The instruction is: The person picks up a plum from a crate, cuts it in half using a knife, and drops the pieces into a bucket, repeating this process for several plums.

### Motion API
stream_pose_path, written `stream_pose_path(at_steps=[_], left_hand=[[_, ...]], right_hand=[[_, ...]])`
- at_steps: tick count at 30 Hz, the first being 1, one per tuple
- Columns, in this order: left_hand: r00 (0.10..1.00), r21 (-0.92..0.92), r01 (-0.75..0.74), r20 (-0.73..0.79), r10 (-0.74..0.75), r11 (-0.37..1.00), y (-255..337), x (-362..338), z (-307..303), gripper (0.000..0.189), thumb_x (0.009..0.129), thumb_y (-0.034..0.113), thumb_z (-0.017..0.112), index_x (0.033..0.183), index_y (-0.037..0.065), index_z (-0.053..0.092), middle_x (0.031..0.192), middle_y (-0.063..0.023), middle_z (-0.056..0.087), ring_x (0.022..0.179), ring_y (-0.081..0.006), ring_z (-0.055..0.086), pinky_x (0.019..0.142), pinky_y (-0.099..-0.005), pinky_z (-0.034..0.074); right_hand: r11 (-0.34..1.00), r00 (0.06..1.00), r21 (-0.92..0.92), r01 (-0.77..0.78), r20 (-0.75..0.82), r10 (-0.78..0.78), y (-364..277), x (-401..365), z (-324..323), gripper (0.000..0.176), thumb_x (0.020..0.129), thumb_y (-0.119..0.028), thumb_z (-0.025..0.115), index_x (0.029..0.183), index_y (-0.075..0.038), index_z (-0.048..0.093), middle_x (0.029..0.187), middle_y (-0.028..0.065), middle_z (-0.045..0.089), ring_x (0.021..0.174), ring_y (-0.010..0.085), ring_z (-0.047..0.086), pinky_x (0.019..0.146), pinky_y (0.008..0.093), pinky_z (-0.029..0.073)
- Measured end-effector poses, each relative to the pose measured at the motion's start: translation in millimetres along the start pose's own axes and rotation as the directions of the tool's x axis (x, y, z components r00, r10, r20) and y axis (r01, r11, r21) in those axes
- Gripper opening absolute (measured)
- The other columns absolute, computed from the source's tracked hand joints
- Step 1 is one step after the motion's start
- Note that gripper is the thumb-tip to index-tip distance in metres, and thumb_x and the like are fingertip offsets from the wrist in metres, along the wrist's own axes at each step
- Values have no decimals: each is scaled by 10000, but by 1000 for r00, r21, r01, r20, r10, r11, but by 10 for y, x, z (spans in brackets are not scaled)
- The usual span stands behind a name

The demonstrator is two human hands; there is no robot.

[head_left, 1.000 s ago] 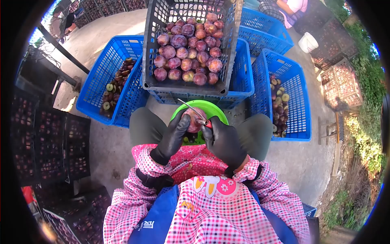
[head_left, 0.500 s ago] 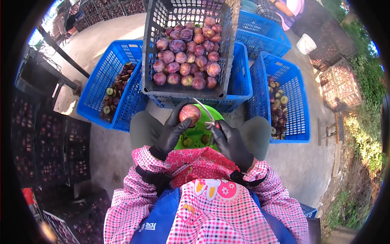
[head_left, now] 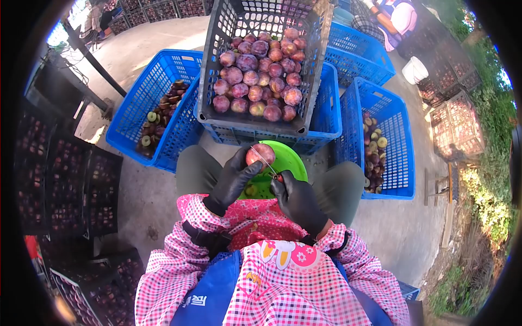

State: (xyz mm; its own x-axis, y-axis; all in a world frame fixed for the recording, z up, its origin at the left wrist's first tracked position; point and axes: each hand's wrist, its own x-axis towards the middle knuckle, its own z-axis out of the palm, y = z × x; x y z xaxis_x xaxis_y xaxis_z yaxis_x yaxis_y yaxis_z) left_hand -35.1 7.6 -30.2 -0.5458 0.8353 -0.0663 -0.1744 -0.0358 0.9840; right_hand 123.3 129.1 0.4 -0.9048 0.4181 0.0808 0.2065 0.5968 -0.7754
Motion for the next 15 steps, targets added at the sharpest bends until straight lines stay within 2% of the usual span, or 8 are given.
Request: stream_pose_path(at_steps=[5, 8, 9, 10, 11, 13, 14, 15], left_hand=[[999, 57, -31, -9, 31, 998, 82, -5, 90, 643, 937, 399, 654, 1373, -31, 458, 1265, -104, 586, 1179, -180, 549, 1038, -335, 426], [1000, -87, 9, 30, -6, 996, 0, 22, 90, 632, 953, 416, 631, 1375, -21, 457, 1273, -108, 581, 1177, -181, 550, 1046, -348, 420], [989, -457, 147, 78, -125, 877, -70, 37, 146, 638, 956, 427, 626, 1379, -17, 450, 1277, -112, 576, 1178, -180, 547, 1050, -352, 415], [963, -750, 264, 167, -213, 606, -119, 51, 178, 645, 959, 438, 621, 1383, -14, 443, 1280, -117, 571, 1178, -179, 543, 1055, -356, 410], [963, -751, 262, 165, -213, 605, -109, 49, 181, 645, 959, 438, 621, 1383, -14, 443, 1280, -117, 571, 1178, -179, 543, 1055, -356, 410], [979, -624, 203, 142, -145, 755, -76, 33, 190, 642, 983, 472, 562, 1399, 2, 424, 1298, -129, 563, 1194, -210, 546, 1069, -374, 410], [978, -625, 208, 145, -150, 752, -20, 15, 228, 642, 983, 472, 562, 1399, 2, 424, 1298, -129, 563, 1194, -210, 546, 1069, -374, 410], [999, -264, 42, 20, -38, 963, 68, -7, 272, 601, 1000, 464, 532, 1386, 11, 441, 1284, -119, 575, 1194, -217, 556, 1065, -376, 421]], right_hand=[[999, 1000, -52, -1, -23, -1, 58, 21, 109, 234, 987, -273, 547, 977, -40, 522, 691, 226, 616, 626, 445, 610, 548, 535, 466], [998, 997, -41, 39, -58, -41, 32, 10, 163, 232, 987, -263, 546, 985, -33, 516, 682, 229, 612, 621, 441, 612, 546, 531, 467], [999, 995, -28, 35, -96, -38, 7, -4, 196, 216, 986, -238, 552, 1001, -25, 517, 695, 231, 613, 628, 440, 613, 545, 519, 459], [999, 991, -18, 33, -130, -35, -1, -7, 207, 202, 984, -213, 557, 1017, -17, 519, 709, 233, 614, 635, 438, 615, 545, 506, 451], [999, 991, -19, 34, -128, -36, 9, -9, 212, 202, 984, -213, 557, 1017, -17, 519, 709, 233, 614, 635, 438, 615, 545, 506, 451], [1000, 992, -11, 27, -125, -28, 56, -20, 229, 193, 980, -196, 558, 1030, -15, 517, 710, 243, 610, 634, 447, 610, 541, 506, 446], [1000, 992, -11, 21, -124, -22, 94, -30, 225, 193, 980, -196, 558, 1030, -15, 517, 710, 243, 610, 634, 447, 610, 541, 506, 446], [1000, 994, -13, 26, -106, -27, 131, -33, 219, 220, 976, -218, 564, 1051, -14, 525, 725, 240, 620, 644, 443, 618, 546, 510, 463]])
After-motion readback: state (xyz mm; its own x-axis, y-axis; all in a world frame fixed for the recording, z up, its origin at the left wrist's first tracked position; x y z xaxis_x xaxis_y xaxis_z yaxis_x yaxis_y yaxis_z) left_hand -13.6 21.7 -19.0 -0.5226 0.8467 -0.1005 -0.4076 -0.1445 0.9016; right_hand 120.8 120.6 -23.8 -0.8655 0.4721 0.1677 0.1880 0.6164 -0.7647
